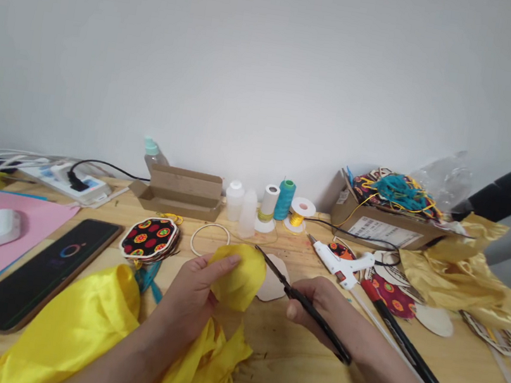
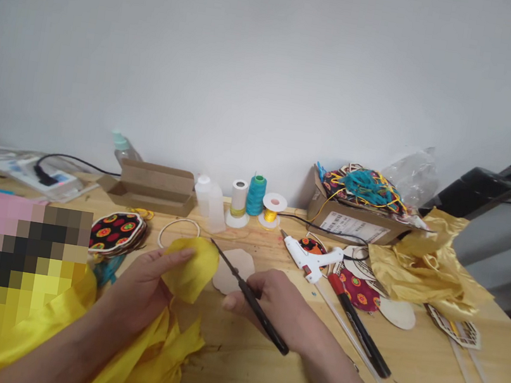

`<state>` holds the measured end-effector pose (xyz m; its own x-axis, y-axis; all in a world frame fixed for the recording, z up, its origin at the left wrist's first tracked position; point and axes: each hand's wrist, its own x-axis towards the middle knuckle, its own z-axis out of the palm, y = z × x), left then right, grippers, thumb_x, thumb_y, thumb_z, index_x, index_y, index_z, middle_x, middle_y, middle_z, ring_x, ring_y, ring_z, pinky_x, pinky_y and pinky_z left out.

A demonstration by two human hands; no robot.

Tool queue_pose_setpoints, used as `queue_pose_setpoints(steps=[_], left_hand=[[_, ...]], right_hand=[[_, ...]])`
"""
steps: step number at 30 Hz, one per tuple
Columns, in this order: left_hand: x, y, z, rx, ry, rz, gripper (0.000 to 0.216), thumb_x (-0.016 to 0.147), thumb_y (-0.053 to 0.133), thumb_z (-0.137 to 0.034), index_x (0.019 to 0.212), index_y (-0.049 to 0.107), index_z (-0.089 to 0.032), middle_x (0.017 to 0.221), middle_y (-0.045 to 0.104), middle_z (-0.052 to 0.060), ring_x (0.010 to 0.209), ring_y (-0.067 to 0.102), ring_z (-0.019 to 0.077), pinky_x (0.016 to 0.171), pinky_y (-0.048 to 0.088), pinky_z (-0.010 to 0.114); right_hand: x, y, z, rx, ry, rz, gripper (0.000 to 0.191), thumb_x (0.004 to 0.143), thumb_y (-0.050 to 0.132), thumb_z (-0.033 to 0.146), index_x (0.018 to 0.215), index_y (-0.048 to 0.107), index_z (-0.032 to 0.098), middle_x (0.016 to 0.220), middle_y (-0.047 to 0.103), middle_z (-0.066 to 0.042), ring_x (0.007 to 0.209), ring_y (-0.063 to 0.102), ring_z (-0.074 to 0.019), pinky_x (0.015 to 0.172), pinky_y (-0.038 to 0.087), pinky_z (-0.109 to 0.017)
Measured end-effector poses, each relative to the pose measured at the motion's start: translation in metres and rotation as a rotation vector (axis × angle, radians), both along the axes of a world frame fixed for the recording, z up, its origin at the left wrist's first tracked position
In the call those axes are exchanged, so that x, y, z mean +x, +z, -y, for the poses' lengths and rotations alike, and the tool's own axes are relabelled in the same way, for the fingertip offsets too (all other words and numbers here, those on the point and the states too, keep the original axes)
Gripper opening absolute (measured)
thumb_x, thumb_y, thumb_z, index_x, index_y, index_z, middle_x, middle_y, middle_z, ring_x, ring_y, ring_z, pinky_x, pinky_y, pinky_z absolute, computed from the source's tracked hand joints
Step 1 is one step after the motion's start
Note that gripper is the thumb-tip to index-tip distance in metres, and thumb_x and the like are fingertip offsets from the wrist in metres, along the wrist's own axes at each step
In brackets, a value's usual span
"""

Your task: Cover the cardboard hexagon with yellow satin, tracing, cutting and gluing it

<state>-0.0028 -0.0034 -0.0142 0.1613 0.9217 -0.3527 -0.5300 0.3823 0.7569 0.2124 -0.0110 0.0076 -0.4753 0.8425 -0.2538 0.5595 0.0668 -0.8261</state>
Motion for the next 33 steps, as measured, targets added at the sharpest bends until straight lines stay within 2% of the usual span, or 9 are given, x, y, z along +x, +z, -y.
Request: queue_pose_setpoints(steps=[8,22,29,33], left_hand=[[-0.0012,-0.0004,-0.0013,-0.034,0.081,-0.017,0.017,0.068,0.079,-0.020,0.081,0.073,-0.010,0.067,0.075,0.005,0.059,0.069,0.0178,0.058,0.057,0.026],[-0.0011,-0.0009,-0.0020,-0.032,0.090,-0.005,0.021,0.068,0.079,-0.020,0.087,0.074,-0.012,0.072,0.076,0.005,0.063,0.070,0.0188,0.062,0.058,0.028],[-0.0017,-0.0015,-0.0022,-0.021,0.079,-0.018,0.017,0.068,0.078,-0.021,0.081,0.074,-0.010,0.070,0.075,0.006,0.060,0.068,0.0176,0.057,0.056,0.025],[-0.0015,-0.0015,-0.0026,-0.018,0.071,-0.017,0.017,0.068,0.078,-0.020,0.082,0.074,-0.011,0.071,0.076,0.006,0.060,0.069,0.0181,0.059,0.057,0.027]], right_hand=[[-0.0001,0.0011,-0.0007,-0.019,-0.011,0.006,0.063,0.073,0.053,0.077,0.057,0.034,0.019,0.057,0.025,0.006,0.055,0.023,-0.0092,0.046,0.015,-0.026],[-0.0017,0.0019,-0.0010,-0.042,-0.043,0.034,0.061,0.070,0.060,0.073,0.055,0.035,0.019,0.056,0.026,0.006,0.054,0.023,-0.0092,0.045,0.015,-0.026],[-0.0026,0.0020,-0.0027,-0.065,-0.061,0.037,0.053,0.072,0.063,0.064,0.055,0.039,0.019,0.057,0.029,0.005,0.055,0.025,-0.0095,0.046,0.018,-0.025],[-0.0039,0.0026,-0.0034,-0.053,-0.088,0.052,0.055,0.070,0.062,0.065,0.052,0.037,0.019,0.054,0.028,0.006,0.053,0.025,-0.0091,0.045,0.017,-0.025]])
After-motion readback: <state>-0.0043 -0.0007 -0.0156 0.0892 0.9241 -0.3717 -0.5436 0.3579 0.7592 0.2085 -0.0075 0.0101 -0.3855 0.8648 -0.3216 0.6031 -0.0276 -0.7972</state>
